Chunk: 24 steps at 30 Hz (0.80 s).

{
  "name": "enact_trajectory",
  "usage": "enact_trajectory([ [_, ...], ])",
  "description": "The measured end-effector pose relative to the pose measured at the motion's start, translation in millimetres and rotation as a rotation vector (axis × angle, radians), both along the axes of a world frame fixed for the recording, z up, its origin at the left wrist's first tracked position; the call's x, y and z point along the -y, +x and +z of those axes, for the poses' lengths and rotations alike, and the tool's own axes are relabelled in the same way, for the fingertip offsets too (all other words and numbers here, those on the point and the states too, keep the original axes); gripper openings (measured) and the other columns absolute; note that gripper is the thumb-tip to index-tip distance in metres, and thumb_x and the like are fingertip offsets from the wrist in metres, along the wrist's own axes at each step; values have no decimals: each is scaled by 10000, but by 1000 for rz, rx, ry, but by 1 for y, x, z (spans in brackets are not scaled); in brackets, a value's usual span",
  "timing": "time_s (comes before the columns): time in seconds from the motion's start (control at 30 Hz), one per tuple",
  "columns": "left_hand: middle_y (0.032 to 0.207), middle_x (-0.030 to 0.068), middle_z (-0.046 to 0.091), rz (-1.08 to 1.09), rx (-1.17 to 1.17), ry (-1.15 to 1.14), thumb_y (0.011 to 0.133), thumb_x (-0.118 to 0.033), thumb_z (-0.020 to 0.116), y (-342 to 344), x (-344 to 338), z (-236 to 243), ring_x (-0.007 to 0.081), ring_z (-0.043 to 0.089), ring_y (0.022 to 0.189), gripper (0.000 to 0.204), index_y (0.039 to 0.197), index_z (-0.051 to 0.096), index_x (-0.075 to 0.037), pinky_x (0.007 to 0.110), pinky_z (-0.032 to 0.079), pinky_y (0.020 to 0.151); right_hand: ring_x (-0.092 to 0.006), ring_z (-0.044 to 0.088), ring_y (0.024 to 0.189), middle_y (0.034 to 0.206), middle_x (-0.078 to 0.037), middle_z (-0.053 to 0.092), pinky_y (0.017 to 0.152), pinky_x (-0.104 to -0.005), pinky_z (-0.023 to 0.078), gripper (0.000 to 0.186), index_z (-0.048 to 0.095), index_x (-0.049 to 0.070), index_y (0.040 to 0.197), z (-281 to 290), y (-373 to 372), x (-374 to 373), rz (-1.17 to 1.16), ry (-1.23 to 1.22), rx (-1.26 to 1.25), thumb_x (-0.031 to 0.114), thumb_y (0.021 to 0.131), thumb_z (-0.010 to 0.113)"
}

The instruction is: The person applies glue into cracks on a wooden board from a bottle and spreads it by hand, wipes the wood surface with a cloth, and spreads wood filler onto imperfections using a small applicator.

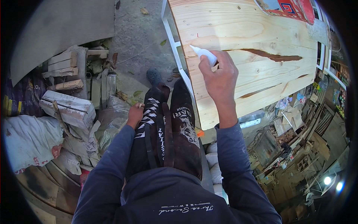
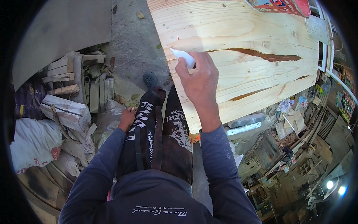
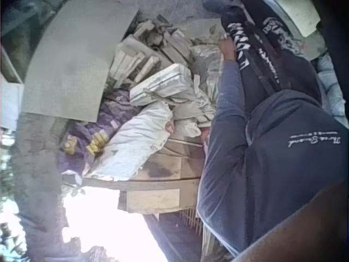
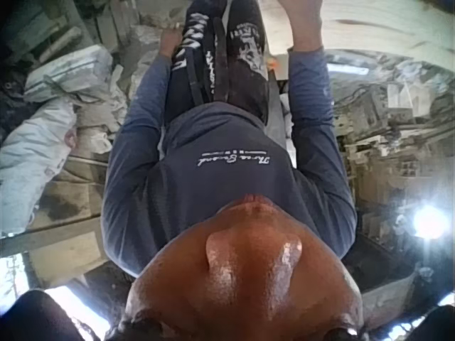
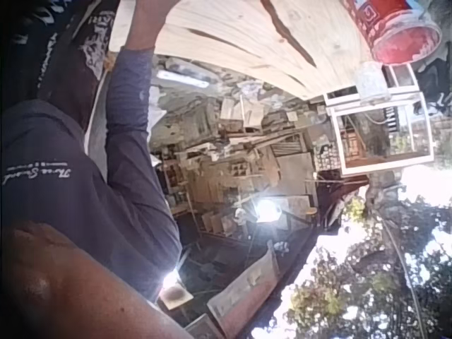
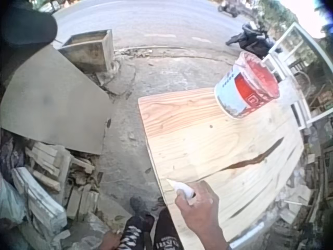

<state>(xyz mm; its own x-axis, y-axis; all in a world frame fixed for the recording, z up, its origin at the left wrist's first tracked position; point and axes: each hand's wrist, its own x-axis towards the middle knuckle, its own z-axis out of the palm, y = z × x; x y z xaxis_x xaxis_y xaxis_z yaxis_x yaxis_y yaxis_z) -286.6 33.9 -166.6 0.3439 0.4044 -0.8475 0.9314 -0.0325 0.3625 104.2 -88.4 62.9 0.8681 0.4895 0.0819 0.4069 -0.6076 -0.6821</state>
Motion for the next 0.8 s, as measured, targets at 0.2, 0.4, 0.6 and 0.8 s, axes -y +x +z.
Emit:
enact_trajectory([
  [0.2, 1053, 195, 756, -37, -6, 8, 891, -156, 614, -1, -4, -1, 341, 721, 1003, 289, 1115, 760, -46, 410, 538, 893, -333, 675, 769, 866, -162, 685, 694, -431, 544, 179, 705, 6, 967, 7, -3, 13, -4, -42, -62, 121, 840, 760],
  [0.4, 1063, 196, 755, 9, -19, -32, 892, -148, 622, 12, -2, 8, 348, 720, 1019, 285, 1120, 759, -46, 412, 540, 901, -346, 685, 801, 899, -176, 698, 734, -425, 549, 204, 711, -3, 968, 16, 20, 24, 90, -121, -199, 153, 845, 755],
  [0.6, 1046, 191, 757, -34, -2, 14, 895, -143, 618, 2, -4, 2, 347, 722, 1013, 279, 1114, 760, -44, 415, 542, 892, -369, 683, 832, 928, -197, 702, 781, -433, 542, 299, 705, -35, 990, 27, 61, 9, 287, -243, -303, 236, 866, 731],
  [0.8, 1025, 201, 754, -50, 11, 25, 893, -146, 618, 9, 0, 14, 358, 721, 994, 270, 1096, 761, -40, 423, 543, 875, -371, 673, 843, 934, -199, 695, 795, -440, 533, 322, 705, -40, 978, 28, 63, 5, 358, -288, -312, 264, 873, 707],
])
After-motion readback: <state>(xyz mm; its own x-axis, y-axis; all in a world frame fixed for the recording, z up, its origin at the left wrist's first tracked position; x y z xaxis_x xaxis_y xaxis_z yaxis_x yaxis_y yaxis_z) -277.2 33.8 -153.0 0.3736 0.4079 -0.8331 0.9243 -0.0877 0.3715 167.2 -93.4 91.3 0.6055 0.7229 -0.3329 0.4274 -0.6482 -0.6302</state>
